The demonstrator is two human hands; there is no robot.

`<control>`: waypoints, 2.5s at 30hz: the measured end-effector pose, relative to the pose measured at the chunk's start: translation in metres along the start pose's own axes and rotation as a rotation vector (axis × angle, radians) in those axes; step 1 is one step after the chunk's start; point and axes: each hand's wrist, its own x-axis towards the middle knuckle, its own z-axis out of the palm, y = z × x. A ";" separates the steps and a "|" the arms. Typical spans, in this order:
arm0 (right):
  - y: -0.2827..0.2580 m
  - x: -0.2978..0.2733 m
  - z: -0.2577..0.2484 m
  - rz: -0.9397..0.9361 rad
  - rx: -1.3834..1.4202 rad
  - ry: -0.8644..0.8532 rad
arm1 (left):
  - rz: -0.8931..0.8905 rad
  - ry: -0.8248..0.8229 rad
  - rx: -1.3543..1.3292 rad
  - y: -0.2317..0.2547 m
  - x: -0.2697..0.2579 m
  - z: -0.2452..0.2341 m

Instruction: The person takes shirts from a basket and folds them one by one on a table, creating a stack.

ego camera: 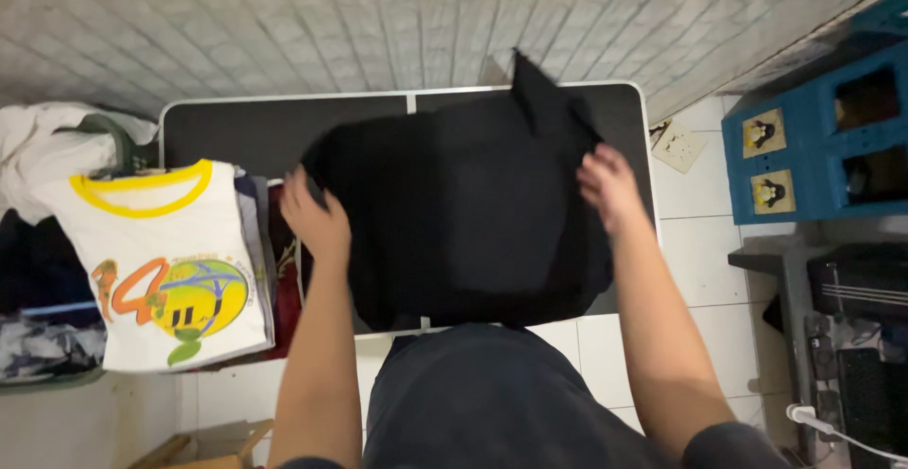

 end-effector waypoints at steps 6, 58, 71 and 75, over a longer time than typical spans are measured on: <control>0.182 -0.017 -0.076 0.259 -0.435 0.440 | -0.425 -0.646 0.304 -0.030 -0.118 -0.015; -0.098 -0.056 -0.053 -0.723 0.715 0.031 | -0.892 -0.009 -1.705 0.018 0.058 -0.022; -0.013 -0.062 -0.135 -0.550 0.176 0.313 | -1.086 -0.362 -1.101 0.002 -0.024 -0.018; 0.069 -0.048 -0.162 -0.426 -0.163 0.419 | -1.323 -0.397 -0.919 -0.046 -0.087 0.026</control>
